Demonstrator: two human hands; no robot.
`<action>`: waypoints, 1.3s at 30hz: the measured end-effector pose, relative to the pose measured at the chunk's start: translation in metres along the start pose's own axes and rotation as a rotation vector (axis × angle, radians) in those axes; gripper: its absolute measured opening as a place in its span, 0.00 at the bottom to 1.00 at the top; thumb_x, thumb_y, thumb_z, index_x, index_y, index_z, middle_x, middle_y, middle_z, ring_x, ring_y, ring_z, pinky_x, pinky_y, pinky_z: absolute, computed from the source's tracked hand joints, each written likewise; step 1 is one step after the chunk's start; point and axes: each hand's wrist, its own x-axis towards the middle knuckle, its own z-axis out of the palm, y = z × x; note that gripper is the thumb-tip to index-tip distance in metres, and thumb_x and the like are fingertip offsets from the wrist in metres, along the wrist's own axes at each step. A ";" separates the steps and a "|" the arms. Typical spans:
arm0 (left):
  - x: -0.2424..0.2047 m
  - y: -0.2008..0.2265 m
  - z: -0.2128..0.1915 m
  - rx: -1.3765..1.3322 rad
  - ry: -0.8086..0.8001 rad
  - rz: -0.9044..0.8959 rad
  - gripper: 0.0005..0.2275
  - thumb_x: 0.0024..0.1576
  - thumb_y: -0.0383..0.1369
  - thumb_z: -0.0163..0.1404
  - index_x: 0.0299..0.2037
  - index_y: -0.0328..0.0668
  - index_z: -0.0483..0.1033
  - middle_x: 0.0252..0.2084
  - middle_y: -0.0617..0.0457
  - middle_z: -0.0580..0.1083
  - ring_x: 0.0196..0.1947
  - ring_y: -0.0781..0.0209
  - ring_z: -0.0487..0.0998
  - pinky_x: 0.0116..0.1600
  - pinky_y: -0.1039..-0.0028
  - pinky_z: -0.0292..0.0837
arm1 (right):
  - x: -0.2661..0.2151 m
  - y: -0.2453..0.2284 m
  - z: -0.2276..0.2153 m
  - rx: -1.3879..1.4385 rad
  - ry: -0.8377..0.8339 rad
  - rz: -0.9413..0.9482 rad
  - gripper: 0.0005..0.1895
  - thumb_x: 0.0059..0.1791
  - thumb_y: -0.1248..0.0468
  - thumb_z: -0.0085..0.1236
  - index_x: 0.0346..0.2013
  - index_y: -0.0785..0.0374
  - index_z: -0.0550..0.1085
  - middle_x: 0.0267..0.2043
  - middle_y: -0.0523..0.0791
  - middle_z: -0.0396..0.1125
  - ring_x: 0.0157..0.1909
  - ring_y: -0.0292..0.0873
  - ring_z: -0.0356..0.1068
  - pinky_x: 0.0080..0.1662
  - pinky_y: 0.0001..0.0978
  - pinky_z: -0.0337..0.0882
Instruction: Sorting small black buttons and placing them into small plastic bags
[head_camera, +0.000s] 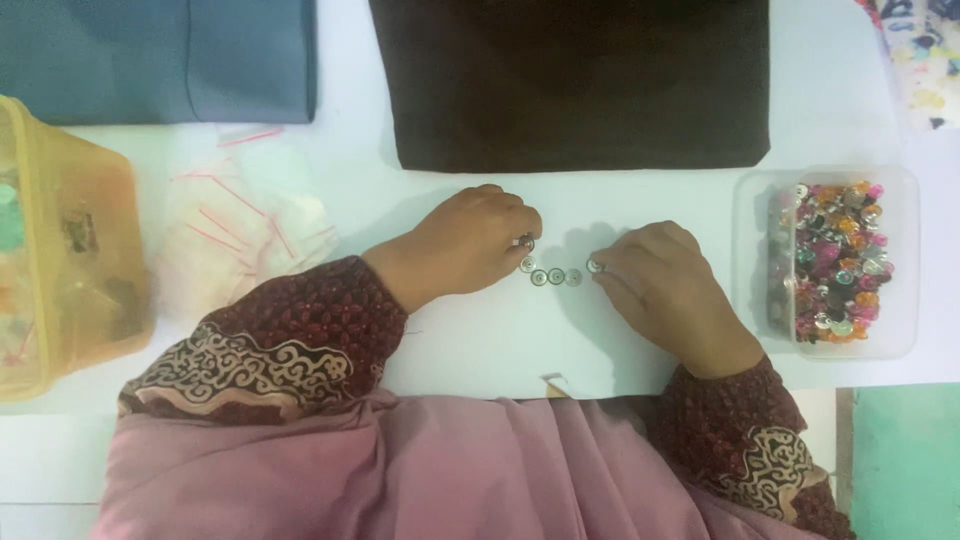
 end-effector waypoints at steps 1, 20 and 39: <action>-0.003 -0.006 0.010 -0.008 0.001 -0.005 0.09 0.61 0.28 0.50 0.48 0.35 0.79 0.38 0.43 0.79 0.45 0.48 0.80 0.55 0.59 0.73 | 0.005 -0.002 0.002 0.001 -0.009 -0.002 0.04 0.47 0.70 0.66 0.35 0.60 0.81 0.34 0.47 0.75 0.44 0.51 0.73 0.50 0.40 0.70; -0.006 -0.023 0.035 0.085 0.212 0.168 0.08 0.62 0.28 0.51 0.46 0.38 0.82 0.38 0.48 0.78 0.46 0.54 0.77 0.53 0.66 0.73 | 0.012 0.016 0.025 -0.151 -0.131 0.059 0.04 0.51 0.65 0.61 0.39 0.53 0.81 0.38 0.40 0.71 0.47 0.42 0.67 0.49 0.33 0.62; -0.005 -0.005 0.023 0.112 0.170 0.160 0.08 0.62 0.30 0.51 0.47 0.43 0.82 0.37 0.51 0.75 0.46 0.57 0.76 0.55 0.68 0.71 | -0.022 0.010 0.010 -0.089 -0.006 -0.020 0.03 0.52 0.65 0.59 0.37 0.57 0.80 0.42 0.45 0.72 0.51 0.48 0.70 0.54 0.40 0.64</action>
